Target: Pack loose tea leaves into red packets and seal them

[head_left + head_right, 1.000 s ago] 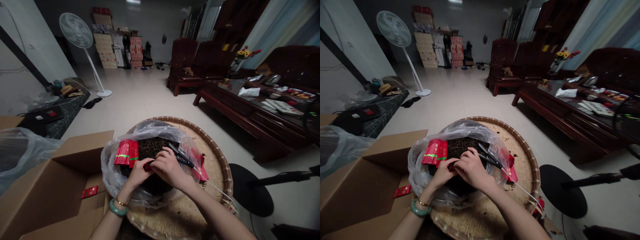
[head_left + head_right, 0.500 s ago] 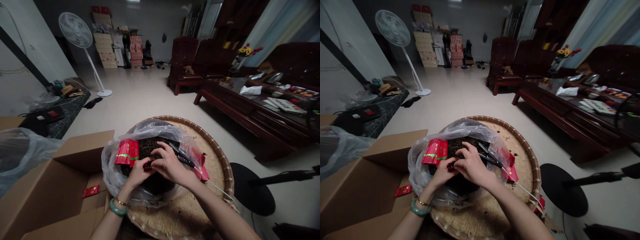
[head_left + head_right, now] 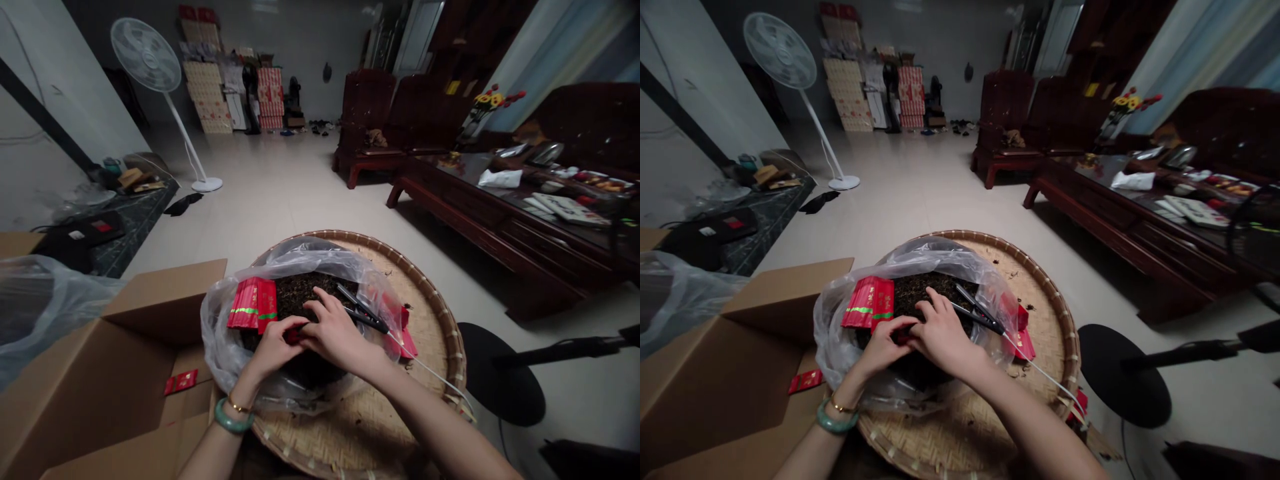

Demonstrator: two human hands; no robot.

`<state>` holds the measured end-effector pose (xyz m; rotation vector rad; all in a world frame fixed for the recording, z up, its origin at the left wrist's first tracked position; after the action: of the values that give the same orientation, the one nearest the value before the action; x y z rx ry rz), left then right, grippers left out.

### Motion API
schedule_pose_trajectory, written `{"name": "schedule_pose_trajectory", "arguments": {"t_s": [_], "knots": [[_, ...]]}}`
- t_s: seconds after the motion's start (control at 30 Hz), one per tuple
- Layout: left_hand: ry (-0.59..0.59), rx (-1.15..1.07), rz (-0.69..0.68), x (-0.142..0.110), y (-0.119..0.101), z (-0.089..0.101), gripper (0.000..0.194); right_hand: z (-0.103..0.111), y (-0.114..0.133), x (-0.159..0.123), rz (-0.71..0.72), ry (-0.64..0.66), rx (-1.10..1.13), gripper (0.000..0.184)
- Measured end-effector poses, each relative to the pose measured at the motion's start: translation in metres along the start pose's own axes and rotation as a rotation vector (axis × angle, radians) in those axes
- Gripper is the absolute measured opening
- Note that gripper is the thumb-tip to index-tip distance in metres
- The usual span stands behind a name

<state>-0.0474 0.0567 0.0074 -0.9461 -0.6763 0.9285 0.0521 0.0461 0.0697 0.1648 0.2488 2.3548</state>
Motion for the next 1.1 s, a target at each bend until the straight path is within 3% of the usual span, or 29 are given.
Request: {"name": "schedule_pose_trajectory", "arguments": {"t_s": [0.17,0.4,0.57,0.73,0.9,1.1], "knots": [[-0.03,0.031,-0.071,-0.009,-0.004,0.01,0.035,-0.011,-0.003,0.003,0.029,-0.001,0.026,0.017],[-0.282,-0.113,-0.031,-0.006,0.004,0.023,0.019,0.01,-0.018,-0.001,0.023,-0.034,0.224,0.012],[-0.359,-0.171,-0.001,0.001,-0.007,0.027,0.02,0.022,-0.03,0.002,0.006,-0.024,0.381,0.011],[-0.344,-0.259,0.069,0.007,-0.009,0.031,0.025,0.038,-0.052,0.001,-0.091,-0.214,0.673,0.013],[-0.41,-0.374,0.149,0.008,0.006,0.032,0.029,0.016,-0.083,-0.009,-0.322,-0.417,1.031,0.02],[-0.527,-0.511,0.175,0.004,0.023,0.032,0.034,-0.008,-0.091,-0.017,-0.341,-0.443,1.155,0.024]]}}
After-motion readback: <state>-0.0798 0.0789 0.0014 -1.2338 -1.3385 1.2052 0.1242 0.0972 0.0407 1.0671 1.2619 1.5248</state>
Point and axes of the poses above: each hand's wrist, its own x-axis towards the middle knuckle, its own z-axis out of the back of the hand, y = z × x, the point moved 8 cm from there along x, towards the middle knuckle, and after that the axes turned 11 degrees about y, right-handed, at the moved point
